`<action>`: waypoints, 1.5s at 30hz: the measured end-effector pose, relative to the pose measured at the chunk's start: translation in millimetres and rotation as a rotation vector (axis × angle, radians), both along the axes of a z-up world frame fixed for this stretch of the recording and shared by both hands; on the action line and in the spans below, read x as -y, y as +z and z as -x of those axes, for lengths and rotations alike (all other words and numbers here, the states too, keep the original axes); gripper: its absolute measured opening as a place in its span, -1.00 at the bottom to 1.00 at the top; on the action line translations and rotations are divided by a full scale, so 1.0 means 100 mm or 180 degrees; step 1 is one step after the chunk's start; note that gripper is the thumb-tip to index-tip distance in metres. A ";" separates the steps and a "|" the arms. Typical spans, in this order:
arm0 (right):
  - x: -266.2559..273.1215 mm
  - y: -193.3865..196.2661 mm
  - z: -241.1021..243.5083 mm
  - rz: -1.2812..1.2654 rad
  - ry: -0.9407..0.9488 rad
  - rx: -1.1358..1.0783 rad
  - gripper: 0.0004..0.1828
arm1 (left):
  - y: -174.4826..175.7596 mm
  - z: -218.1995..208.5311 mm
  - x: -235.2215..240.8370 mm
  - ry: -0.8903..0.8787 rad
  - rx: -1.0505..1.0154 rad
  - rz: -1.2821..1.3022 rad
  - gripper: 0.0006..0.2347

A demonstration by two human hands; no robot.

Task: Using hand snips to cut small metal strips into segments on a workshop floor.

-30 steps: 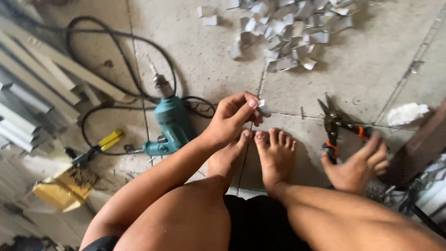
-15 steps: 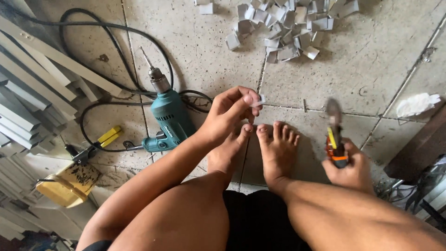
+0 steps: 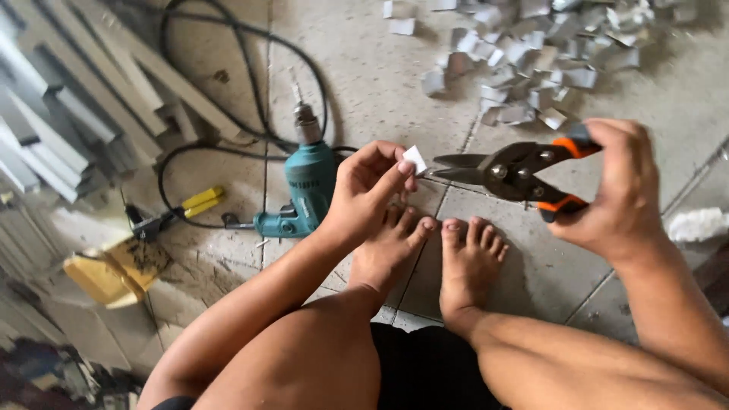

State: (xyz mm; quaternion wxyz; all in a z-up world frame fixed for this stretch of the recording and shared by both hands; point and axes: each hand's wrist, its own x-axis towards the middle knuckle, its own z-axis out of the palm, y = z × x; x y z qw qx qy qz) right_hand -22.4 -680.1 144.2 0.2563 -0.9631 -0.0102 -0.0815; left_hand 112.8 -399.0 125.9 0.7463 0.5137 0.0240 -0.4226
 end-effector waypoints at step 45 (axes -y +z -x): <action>-0.35 -0.27 0.29 0.1055 -0.0615 0.0518 -0.22 | -0.21 0.15 -0.04 0.0378 -0.1535 0.0750 -0.88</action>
